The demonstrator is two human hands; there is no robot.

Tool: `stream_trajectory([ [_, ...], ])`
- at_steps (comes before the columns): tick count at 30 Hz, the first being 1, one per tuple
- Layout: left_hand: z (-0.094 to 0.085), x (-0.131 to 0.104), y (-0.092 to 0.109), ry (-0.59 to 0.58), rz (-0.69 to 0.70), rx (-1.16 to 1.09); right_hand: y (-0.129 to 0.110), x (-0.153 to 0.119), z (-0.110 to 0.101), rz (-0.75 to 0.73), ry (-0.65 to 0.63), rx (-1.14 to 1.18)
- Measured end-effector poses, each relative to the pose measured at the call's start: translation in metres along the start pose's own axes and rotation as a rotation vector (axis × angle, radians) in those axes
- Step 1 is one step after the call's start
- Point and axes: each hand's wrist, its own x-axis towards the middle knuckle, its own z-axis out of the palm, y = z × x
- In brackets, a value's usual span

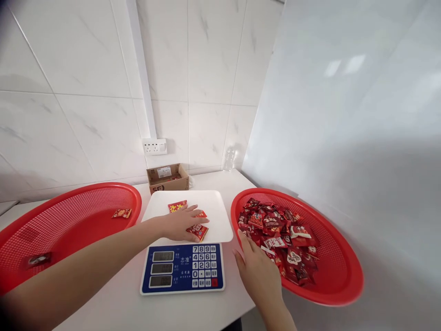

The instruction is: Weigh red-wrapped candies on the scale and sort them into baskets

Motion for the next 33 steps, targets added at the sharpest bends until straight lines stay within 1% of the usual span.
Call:
stream_trajectory([
  [2, 0.001, 0.008, -0.003, 0.022, 0.016, 0.015, 0.000, 0.000, 0.001, -0.002, 0.007, -0.005],
  [5, 0.009, 0.013, -0.003, 0.090, 0.018, 0.041, 0.000, 0.000, 0.002, -0.011, 0.011, -0.013],
  [9, 0.021, 0.015, 0.005, 0.175, 0.030, 0.076, 0.000, 0.000, 0.004, -0.025, 0.026, -0.020],
  [11, 0.022, 0.015, 0.009, 0.216, 0.035, 0.091, 0.000, -0.001, 0.004, -0.024, 0.038, -0.021],
  [13, 0.020, 0.015, 0.011, 0.249, 0.042, 0.106, 0.000, 0.000, 0.003, -0.015, 0.028, -0.023],
  [15, 0.014, 0.013, 0.008, 0.282, 0.032, 0.120, -0.002, 0.000, 0.001, -0.010, 0.004, -0.026],
  [17, 0.007, 0.010, 0.000, 0.323, -0.024, 0.126, -0.002, 0.000, 0.000, -0.008, -0.009, -0.031],
  [19, 0.002, 0.005, -0.012, 0.356, -0.116, 0.121, -0.002, 0.000, 0.000, -0.006, -0.007, -0.034],
  [21, 0.003, 0.000, -0.023, 0.359, -0.207, 0.109, -0.002, 0.000, 0.000, 0.000, -0.005, -0.034],
  [23, 0.008, -0.004, -0.031, 0.340, -0.286, 0.090, -0.001, 0.000, 0.001, 0.000, 0.000, -0.033],
  [26, 0.018, -0.008, -0.036, 0.292, -0.372, 0.051, -0.002, -0.001, 0.000, -0.004, 0.005, -0.029],
  [29, 0.020, -0.010, -0.036, 0.242, -0.373, 0.015, -0.003, -0.001, -0.001, -0.008, -0.003, -0.028],
  [33, 0.014, -0.012, -0.039, 0.211, -0.314, -0.011, -0.003, -0.001, 0.000, -0.016, 0.013, -0.044],
])
